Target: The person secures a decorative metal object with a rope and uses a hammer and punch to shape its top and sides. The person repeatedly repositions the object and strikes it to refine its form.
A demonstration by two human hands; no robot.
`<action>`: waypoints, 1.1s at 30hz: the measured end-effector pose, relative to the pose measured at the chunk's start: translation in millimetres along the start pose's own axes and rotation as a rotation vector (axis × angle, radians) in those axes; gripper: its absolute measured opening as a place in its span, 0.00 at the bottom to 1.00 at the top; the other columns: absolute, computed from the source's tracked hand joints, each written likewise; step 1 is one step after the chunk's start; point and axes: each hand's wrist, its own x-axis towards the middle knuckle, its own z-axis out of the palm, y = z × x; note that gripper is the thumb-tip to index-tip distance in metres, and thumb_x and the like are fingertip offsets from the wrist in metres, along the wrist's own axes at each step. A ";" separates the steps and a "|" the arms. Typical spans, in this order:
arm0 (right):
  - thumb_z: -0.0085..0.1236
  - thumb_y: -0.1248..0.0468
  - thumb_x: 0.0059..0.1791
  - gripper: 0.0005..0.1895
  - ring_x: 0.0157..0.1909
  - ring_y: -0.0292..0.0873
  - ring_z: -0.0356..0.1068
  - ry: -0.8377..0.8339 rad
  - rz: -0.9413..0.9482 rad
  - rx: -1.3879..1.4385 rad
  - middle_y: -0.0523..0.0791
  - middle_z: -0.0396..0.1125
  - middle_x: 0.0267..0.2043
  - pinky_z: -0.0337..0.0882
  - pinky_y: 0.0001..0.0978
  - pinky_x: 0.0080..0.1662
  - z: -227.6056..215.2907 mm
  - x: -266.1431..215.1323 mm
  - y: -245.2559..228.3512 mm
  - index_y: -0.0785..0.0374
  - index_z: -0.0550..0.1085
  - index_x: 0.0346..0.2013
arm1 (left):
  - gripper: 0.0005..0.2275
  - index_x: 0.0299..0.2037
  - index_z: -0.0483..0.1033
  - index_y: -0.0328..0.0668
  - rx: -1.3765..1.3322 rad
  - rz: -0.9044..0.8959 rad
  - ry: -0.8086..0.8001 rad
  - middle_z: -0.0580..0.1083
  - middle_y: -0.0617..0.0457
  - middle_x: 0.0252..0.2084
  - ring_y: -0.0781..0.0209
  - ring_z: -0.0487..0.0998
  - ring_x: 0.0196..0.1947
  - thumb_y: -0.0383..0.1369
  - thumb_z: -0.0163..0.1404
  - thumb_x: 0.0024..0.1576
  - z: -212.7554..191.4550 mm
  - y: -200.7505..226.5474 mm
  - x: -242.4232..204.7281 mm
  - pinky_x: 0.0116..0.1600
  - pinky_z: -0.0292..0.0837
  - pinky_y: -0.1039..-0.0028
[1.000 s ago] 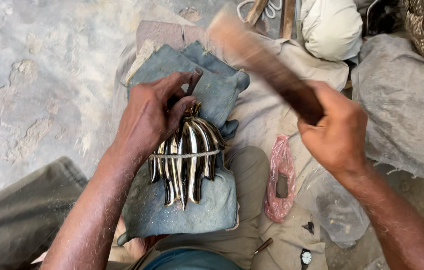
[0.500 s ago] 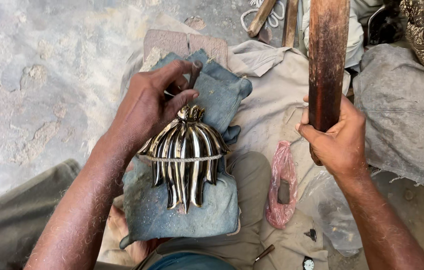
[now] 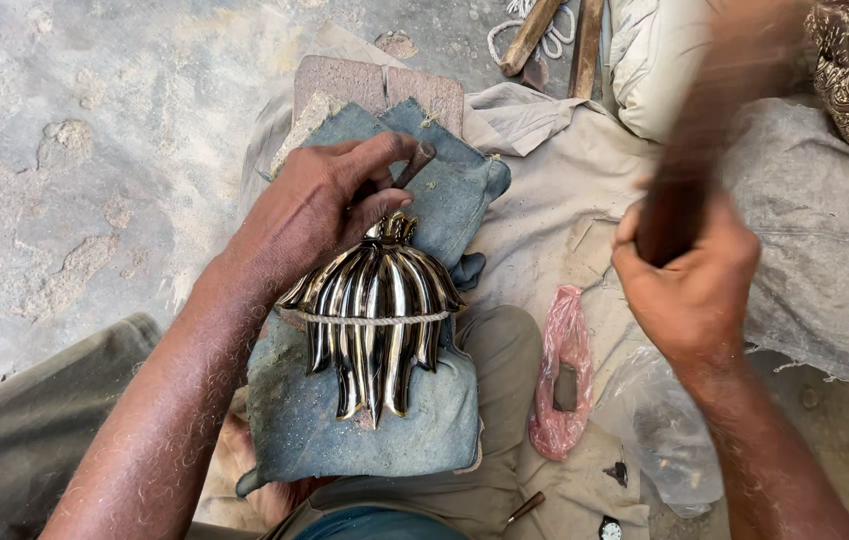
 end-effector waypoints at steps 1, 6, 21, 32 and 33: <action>0.66 0.78 0.45 0.19 0.31 0.39 0.69 -0.092 -0.012 -0.300 0.48 0.68 0.29 0.70 0.33 0.35 -2.5 1.6 0.3 0.69 0.72 0.48 | 0.15 0.55 0.72 0.40 -0.008 -0.054 -0.022 0.80 0.47 0.40 0.52 0.84 0.35 0.35 0.54 0.60 0.4 0.1 -0.6 0.40 0.77 0.61; 0.61 0.72 0.48 0.19 0.41 0.37 0.70 0.122 -0.040 0.324 0.44 0.69 0.38 0.73 0.33 0.44 5.7 3.0 0.1 0.63 0.70 0.53 | 0.13 0.53 0.74 0.40 0.030 0.083 0.012 0.81 0.47 0.42 0.52 0.84 0.39 0.36 0.55 0.62 2.9 -6.4 4.8 0.45 0.80 0.63; 0.74 0.64 0.37 0.35 0.38 0.40 0.76 -0.346 0.564 0.307 0.48 0.76 0.39 0.76 0.33 0.43 94.7 -152.5 123.3 0.68 0.70 0.56 | 0.01 0.45 0.62 0.38 -0.297 -0.401 0.546 0.72 0.49 0.41 0.64 0.80 0.40 0.25 0.40 0.68 12.7 -16.5 -66.1 0.41 0.81 0.76; 0.64 0.70 0.49 0.15 0.49 0.41 0.76 0.121 0.191 0.519 0.48 0.75 0.49 0.75 0.30 0.51 107.7 -182.3 -1.5 0.68 0.79 0.51 | 0.19 0.56 0.72 0.38 -0.156 -0.751 0.194 0.80 0.45 0.36 0.57 0.81 0.36 0.41 0.52 0.61 31.3 8.3 -139.7 0.44 0.77 0.63; 0.63 0.70 0.50 0.16 0.52 0.42 0.77 0.149 0.080 0.479 0.48 0.75 0.51 0.75 0.31 0.54 110.4 -166.2 -11.5 0.68 0.78 0.53 | 0.21 0.59 0.70 0.39 -0.150 -0.746 0.183 0.81 0.47 0.36 0.59 0.81 0.35 0.42 0.52 0.59 31.9 13.7 -136.2 0.44 0.77 0.63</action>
